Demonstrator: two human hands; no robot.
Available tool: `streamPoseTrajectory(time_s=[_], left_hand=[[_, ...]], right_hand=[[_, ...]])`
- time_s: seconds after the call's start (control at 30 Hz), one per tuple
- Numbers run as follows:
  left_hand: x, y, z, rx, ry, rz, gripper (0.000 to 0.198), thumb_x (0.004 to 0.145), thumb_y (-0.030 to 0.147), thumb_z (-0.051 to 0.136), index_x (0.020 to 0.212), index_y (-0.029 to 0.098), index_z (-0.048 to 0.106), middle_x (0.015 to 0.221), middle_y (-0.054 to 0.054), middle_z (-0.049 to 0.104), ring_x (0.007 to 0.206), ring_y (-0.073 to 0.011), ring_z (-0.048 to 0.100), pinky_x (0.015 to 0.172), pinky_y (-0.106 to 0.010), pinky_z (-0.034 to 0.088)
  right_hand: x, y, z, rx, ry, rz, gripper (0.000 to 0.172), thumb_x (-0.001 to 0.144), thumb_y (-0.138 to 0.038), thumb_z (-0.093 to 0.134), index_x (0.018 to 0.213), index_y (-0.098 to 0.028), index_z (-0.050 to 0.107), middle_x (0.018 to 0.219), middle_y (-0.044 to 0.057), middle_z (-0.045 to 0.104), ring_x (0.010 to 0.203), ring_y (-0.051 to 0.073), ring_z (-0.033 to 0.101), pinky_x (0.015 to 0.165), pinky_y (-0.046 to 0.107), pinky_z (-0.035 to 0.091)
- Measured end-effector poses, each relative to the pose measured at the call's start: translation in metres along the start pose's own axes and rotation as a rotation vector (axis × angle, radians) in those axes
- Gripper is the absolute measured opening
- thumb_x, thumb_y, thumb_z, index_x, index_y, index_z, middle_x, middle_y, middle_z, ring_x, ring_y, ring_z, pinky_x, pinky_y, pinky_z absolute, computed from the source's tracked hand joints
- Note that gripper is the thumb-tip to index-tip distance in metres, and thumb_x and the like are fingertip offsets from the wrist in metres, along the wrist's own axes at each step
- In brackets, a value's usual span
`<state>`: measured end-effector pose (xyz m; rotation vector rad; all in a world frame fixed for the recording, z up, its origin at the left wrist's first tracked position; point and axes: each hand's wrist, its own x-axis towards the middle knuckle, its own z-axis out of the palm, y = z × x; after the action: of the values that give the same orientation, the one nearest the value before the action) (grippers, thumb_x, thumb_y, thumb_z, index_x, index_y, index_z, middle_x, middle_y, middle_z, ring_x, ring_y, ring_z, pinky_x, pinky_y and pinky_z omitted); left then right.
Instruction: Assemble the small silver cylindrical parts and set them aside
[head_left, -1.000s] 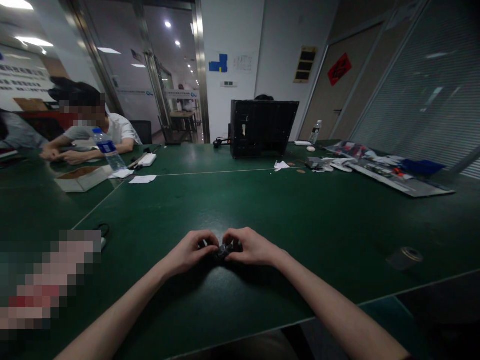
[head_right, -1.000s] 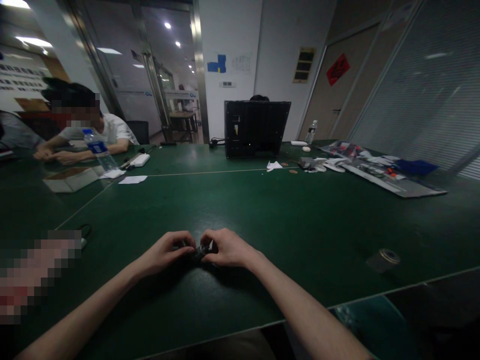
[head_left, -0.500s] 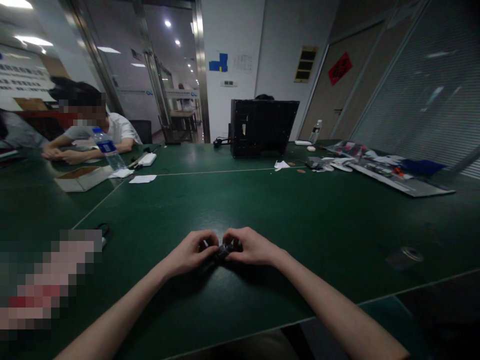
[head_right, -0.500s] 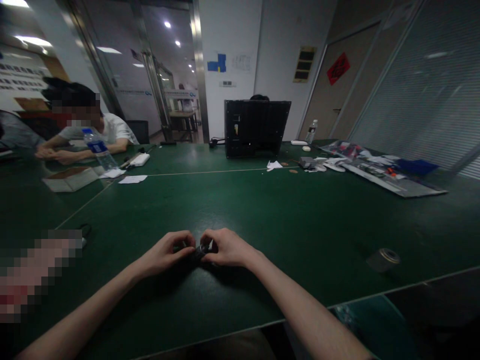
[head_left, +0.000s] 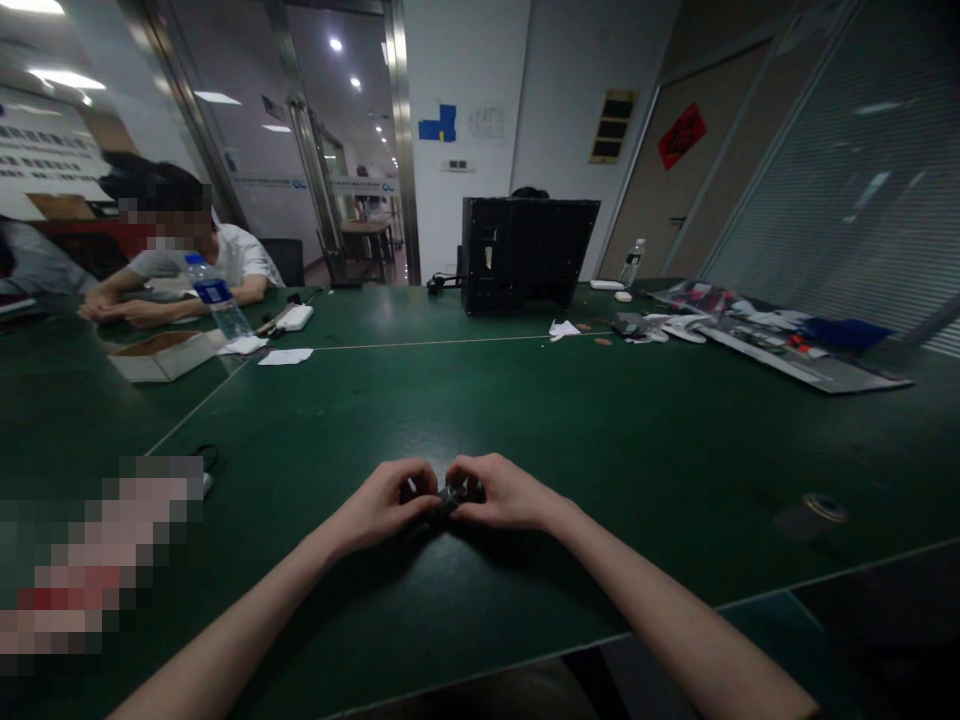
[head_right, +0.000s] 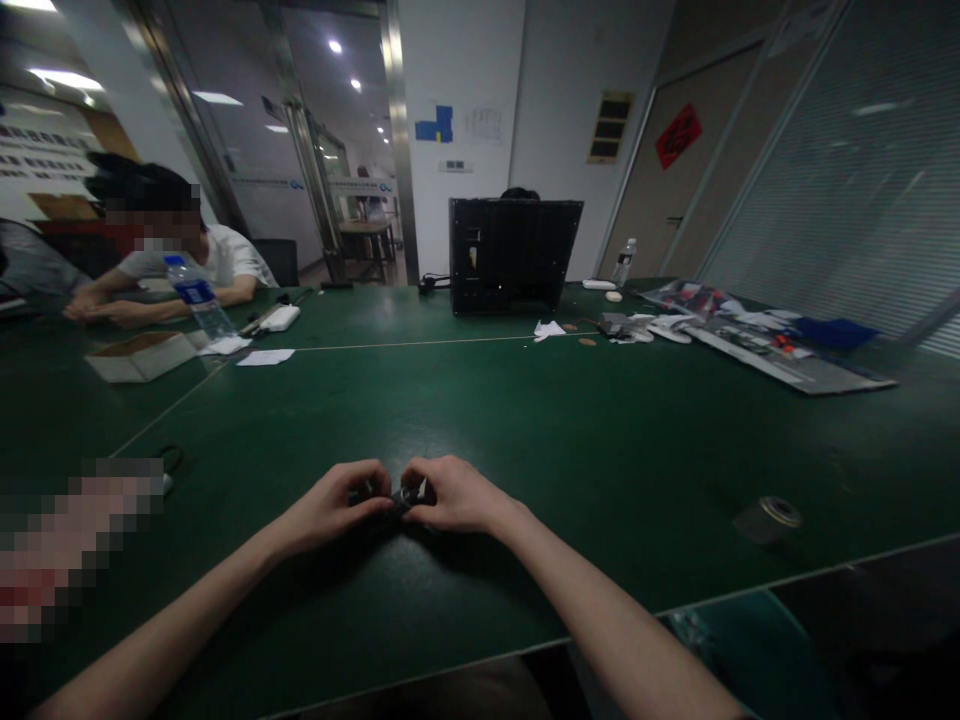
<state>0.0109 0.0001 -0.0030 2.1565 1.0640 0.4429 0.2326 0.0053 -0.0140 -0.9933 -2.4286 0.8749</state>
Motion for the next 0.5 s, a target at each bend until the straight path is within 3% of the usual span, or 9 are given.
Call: streamPoseTrajectory(time_s=[0.5], left_hand=[[-0.0004,-0.0014,0.0003,0.009,0.019,-0.008,0.019,0.088,0.032,0.051,0.087,0.016,0.060,0.084,-0.001,0.060,0.076,-0.0147,0.056,0.065,-0.023,0.042]], right_hand=[[0.0008,-0.0016,0.0002,-0.002,0.010,0.003,0.031,0.075,-0.028,0.068,0.102,-0.018,0.059,0.089,0.003,0.066,0.074,0.014,0.061,0.066,0.024,0.045]])
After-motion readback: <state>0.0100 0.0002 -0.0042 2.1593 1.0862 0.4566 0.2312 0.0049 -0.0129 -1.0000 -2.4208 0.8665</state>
